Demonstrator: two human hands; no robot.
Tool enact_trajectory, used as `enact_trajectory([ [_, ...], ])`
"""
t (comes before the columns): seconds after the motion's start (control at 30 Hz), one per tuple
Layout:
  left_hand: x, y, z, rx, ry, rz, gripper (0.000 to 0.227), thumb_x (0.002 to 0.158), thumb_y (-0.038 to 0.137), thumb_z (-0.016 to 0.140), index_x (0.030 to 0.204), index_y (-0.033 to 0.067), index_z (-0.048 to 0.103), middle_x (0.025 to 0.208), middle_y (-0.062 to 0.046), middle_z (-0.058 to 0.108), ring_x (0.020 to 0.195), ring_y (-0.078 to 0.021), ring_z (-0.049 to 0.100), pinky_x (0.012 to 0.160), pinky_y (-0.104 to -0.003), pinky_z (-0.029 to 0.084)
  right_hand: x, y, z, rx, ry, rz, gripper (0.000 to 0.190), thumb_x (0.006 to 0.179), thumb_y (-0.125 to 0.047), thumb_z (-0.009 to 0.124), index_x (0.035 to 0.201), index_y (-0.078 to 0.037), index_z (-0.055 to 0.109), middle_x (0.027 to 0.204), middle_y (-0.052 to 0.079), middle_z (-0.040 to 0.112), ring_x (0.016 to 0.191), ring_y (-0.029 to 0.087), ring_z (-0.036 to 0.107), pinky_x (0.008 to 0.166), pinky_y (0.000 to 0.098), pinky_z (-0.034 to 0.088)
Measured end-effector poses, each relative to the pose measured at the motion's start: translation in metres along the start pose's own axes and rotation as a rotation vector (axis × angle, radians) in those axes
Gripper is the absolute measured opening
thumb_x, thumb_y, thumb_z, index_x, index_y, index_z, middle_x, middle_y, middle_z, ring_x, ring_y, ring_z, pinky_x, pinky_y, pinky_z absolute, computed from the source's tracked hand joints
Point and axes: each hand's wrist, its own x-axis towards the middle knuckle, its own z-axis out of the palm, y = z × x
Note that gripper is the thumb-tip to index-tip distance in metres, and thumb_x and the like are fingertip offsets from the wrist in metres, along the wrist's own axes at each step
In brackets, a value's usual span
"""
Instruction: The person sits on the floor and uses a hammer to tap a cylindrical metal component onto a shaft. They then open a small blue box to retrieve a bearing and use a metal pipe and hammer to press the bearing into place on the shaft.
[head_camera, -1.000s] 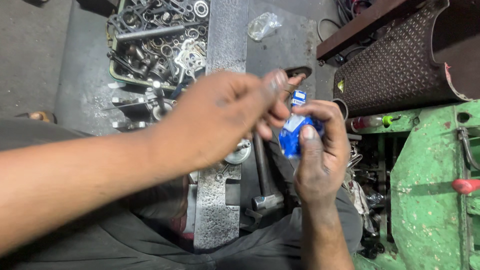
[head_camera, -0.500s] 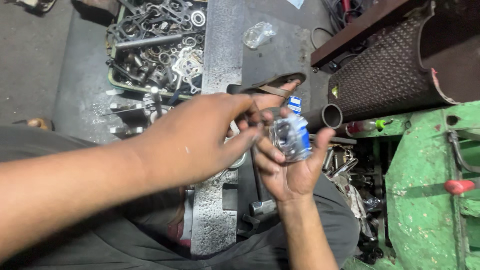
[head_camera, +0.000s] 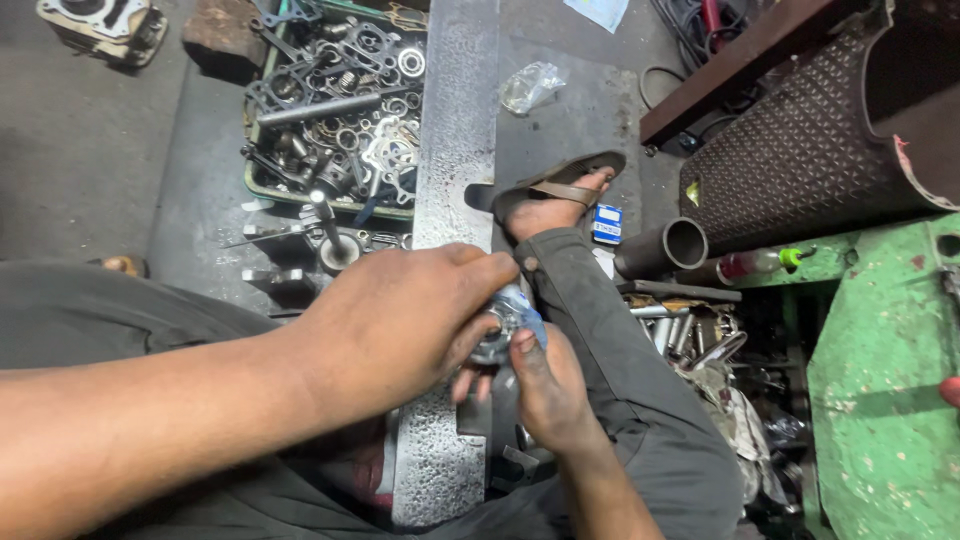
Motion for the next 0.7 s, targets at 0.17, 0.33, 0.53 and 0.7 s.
enact_trajectory([
  [0.17, 0.009, 0.005, 0.004, -0.021, -0.115, -0.13, 0.03, 0.089, 0.028, 0.067, 0.111, 0.0063, 0.065, 0.084, -0.019, 0.071, 0.087, -0.0422, 0.068, 0.076, -0.053, 0.053, -0.008, 0.02, -0.009, -0.643, 0.335, -0.141, 0.068, 0.111, -0.053, 0.032, 0.078, -0.001, 0.059, 0.063, 0.003, 0.055, 0.055, 0.017, 0.053, 0.054, 0.0344, 0.041],
  [0.33, 0.018, 0.006, 0.006, -0.111, -0.127, -0.088, 0.025, 0.091, 0.027, 0.065, 0.11, 0.0095, 0.067, 0.089, -0.018, 0.073, 0.089, -0.0399, 0.069, 0.077, -0.05, 0.053, -0.002, 0.055, -0.042, -0.443, 0.453, -0.103, 0.057, 0.113, -0.044, 0.037, 0.089, 0.001, 0.063, 0.073, 0.007, 0.057, 0.066, 0.019, 0.05, 0.062, 0.0349, 0.043],
  [0.53, 0.017, 0.006, 0.009, -0.234, -0.081, 0.218, 0.02, 0.093, 0.018, 0.065, 0.106, 0.0035, 0.067, 0.091, -0.017, 0.072, 0.09, -0.039, 0.07, 0.075, -0.048, 0.052, -0.003, 0.085, -0.029, 0.75, 0.468, 0.014, 0.037, 0.103, -0.031, 0.048, 0.118, 0.001, 0.061, 0.107, 0.014, 0.07, 0.097, 0.023, 0.072, 0.09, 0.0383, 0.058],
  [0.7, 0.017, 0.007, 0.004, -0.332, -0.079, 0.135, 0.02, 0.092, 0.023, 0.067, 0.104, 0.007, 0.07, 0.083, -0.014, 0.073, 0.075, -0.0305, 0.071, 0.066, -0.041, 0.054, -0.004, 0.078, -0.006, 0.585, 0.41, 0.065, 0.03, 0.097, -0.019, 0.061, 0.123, -0.005, 0.057, 0.11, 0.011, 0.068, 0.095, 0.021, 0.07, 0.078, 0.0382, 0.06],
])
